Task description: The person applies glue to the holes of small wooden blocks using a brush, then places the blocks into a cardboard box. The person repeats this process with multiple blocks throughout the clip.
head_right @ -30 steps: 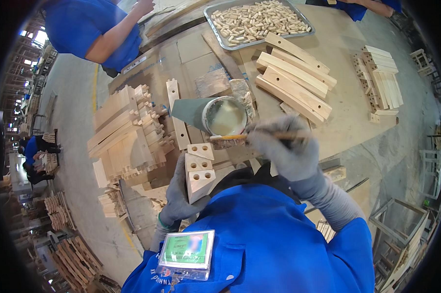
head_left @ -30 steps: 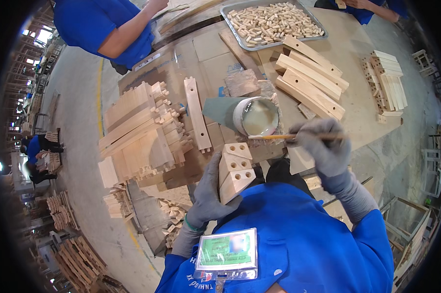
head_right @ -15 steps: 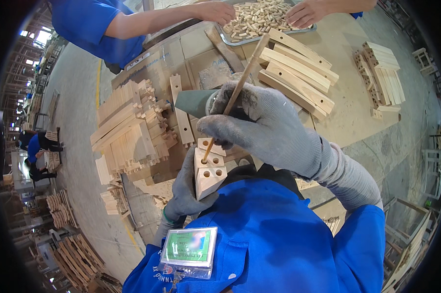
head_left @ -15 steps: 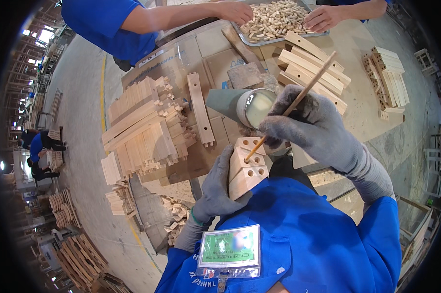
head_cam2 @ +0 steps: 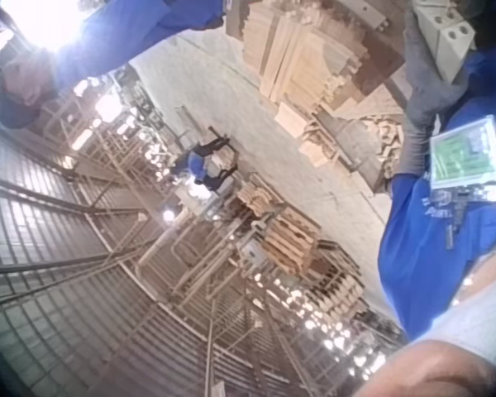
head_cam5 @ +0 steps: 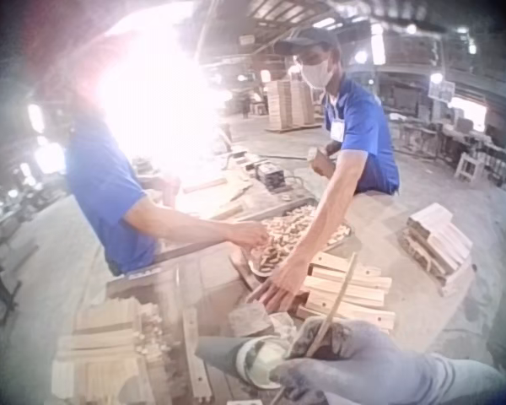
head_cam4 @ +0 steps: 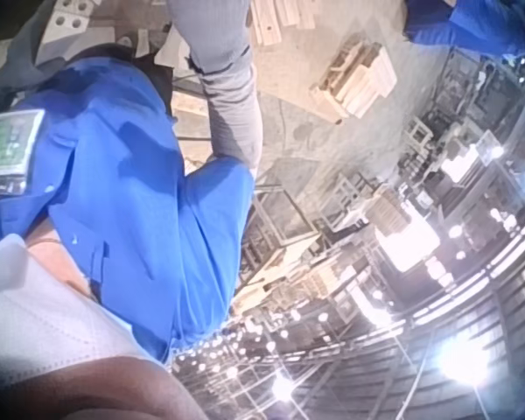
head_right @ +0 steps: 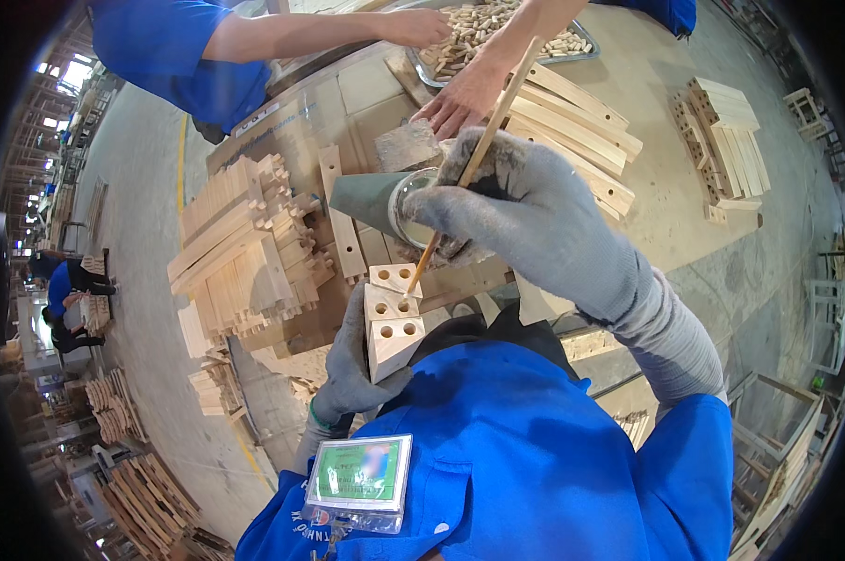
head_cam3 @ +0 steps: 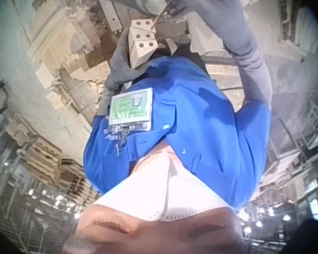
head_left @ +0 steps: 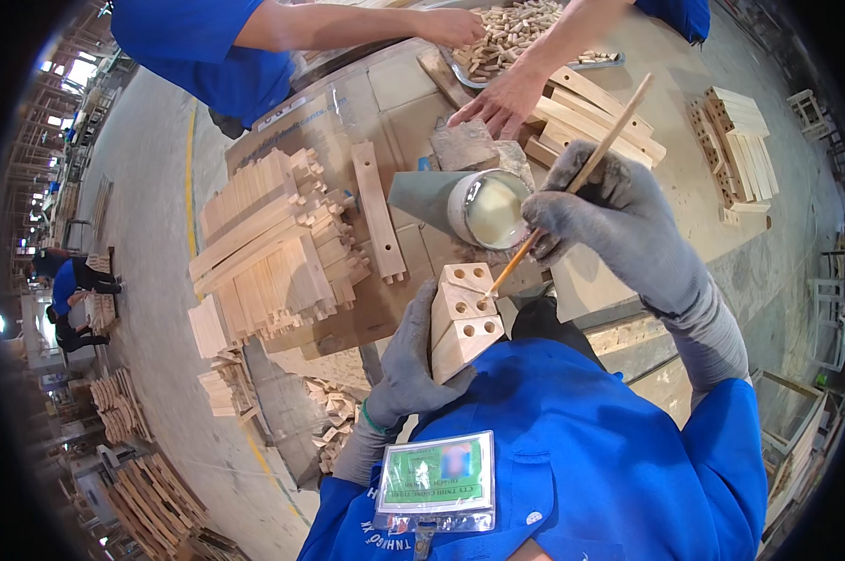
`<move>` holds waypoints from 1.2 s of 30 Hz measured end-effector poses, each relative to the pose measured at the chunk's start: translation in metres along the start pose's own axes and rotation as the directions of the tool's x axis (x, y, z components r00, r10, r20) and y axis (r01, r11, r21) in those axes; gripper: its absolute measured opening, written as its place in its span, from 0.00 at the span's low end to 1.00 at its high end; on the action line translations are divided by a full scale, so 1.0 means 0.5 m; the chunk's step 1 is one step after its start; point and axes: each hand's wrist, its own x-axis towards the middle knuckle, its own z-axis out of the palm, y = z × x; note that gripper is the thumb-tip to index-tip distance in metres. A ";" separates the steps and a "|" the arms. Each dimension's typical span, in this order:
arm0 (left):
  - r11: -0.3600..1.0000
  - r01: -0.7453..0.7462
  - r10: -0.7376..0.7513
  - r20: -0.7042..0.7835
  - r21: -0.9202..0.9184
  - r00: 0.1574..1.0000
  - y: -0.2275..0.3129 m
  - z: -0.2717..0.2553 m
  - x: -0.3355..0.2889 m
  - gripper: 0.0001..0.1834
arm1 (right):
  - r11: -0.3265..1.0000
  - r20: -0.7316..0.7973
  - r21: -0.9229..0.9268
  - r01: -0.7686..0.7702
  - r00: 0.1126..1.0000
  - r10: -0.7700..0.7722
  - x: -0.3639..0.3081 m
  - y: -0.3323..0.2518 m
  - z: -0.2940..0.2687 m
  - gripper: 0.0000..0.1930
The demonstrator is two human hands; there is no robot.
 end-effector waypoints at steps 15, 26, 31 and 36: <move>0.999 -0.035 0.035 0.003 -0.018 0.999 -0.005 0.007 0.006 0.57 | 0.979 0.135 -0.150 0.137 0.984 -0.117 0.000 -0.004 0.015 0.11; 0.997 -0.078 0.078 -0.005 0.005 0.997 -0.003 0.010 0.018 0.58 | 0.993 0.039 -0.115 0.021 0.999 -0.017 0.000 -0.018 0.001 0.07; 0.997 -0.079 0.079 0.001 0.022 0.997 0.010 0.008 0.021 0.57 | 0.998 -0.038 -0.057 0.040 0.998 -0.042 0.006 -0.025 -0.005 0.08; 0.991 -0.109 0.100 0.102 0.084 0.990 0.034 0.005 0.026 0.54 | 0.981 0.010 -0.120 0.153 0.988 -0.153 0.017 0.012 0.008 0.10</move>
